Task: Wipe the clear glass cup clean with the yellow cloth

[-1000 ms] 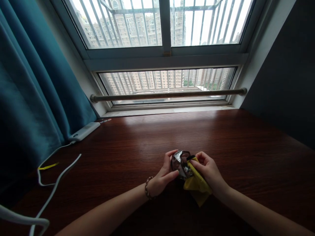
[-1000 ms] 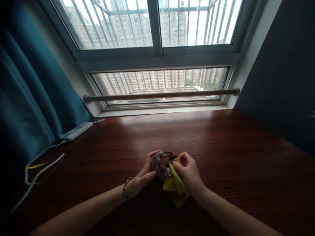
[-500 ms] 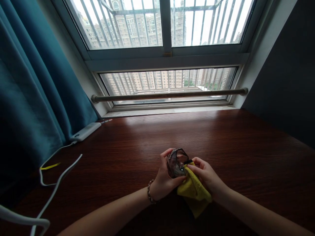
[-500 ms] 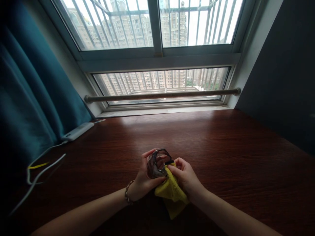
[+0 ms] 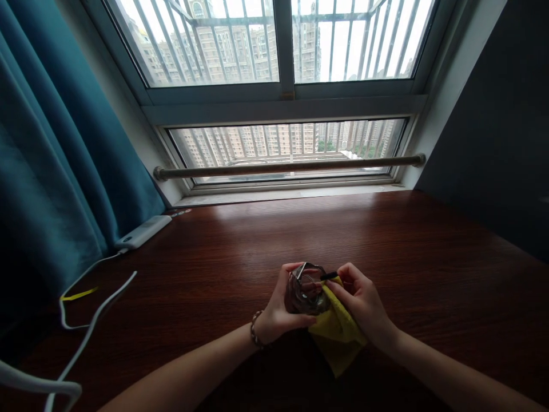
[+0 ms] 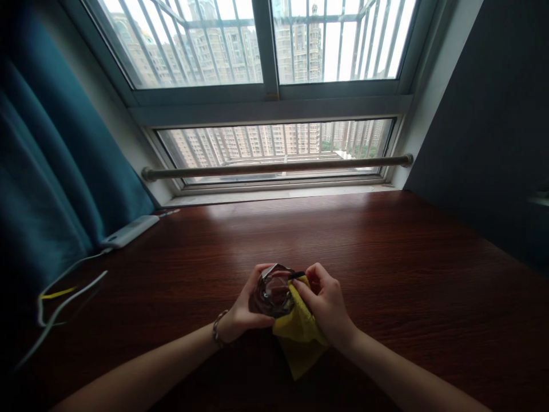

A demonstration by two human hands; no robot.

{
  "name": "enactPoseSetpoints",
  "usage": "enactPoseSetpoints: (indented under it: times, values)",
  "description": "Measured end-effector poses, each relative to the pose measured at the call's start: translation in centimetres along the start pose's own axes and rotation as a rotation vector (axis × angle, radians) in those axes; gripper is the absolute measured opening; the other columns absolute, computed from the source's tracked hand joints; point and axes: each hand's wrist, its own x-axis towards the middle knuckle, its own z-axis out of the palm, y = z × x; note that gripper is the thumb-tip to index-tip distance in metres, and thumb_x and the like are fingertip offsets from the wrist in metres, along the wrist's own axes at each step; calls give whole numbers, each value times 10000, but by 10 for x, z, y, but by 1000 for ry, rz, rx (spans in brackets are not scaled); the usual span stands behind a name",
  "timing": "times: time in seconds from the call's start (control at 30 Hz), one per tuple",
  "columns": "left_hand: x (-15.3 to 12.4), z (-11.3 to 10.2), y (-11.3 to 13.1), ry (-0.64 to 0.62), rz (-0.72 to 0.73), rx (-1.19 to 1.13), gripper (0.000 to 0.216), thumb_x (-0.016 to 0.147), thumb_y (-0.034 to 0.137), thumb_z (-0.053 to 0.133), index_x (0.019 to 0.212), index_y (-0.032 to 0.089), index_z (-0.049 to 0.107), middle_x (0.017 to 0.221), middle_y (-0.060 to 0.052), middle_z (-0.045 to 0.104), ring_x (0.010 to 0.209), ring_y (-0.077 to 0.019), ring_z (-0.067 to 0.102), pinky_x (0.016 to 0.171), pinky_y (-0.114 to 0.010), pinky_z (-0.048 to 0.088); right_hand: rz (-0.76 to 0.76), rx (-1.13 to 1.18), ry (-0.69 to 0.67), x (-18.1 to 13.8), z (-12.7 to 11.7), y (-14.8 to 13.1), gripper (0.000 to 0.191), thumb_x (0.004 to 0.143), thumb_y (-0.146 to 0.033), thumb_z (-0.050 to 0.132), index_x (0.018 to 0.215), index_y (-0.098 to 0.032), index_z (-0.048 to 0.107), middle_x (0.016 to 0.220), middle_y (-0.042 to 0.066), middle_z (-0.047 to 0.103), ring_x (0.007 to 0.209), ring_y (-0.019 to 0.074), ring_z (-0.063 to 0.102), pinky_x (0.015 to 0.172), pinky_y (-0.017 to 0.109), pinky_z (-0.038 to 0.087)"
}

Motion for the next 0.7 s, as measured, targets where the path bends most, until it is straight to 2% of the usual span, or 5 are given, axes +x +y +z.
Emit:
enactPoseSetpoints:
  times: [0.1,0.17,0.3,0.5,0.7]
  values:
    - [5,-4,-1,-55,-111,-146,818,598,47,754,1268,255,334,1349,-125,431,1170,-297,524,972,-399,443,-7,-76,38,4,-3,5,362,812,-444,636,782,-143,437,735,24,477,674,135,457,582,254,391]
    - [7,-5,0,-40,-155,-193,844,601,22,746,1299,259,333,1346,-118,446,1177,-275,523,978,-365,439,-6,-87,45,7,-5,9,365,811,-449,636,780,-144,437,734,23,476,676,137,459,587,257,394]
    - [9,-4,0,-36,-191,-153,915,598,4,751,1340,276,291,1333,-101,448,1214,-251,485,1010,-363,408,13,-37,59,7,-5,10,381,796,-454,651,784,-146,427,744,23,474,679,138,473,593,260,399]
    - [5,2,-2,-28,-134,89,896,550,26,790,1264,254,298,1274,-88,486,1181,-223,503,1011,-372,412,17,43,109,6,-6,1,373,798,-442,656,817,-149,426,752,25,506,684,136,473,596,251,406]
    - [2,6,-9,42,11,137,848,576,32,779,1214,251,264,1313,-96,454,1224,-239,478,1079,-426,350,21,26,58,3,-3,2,387,780,-441,671,823,-141,430,756,23,494,694,136,469,607,252,406]
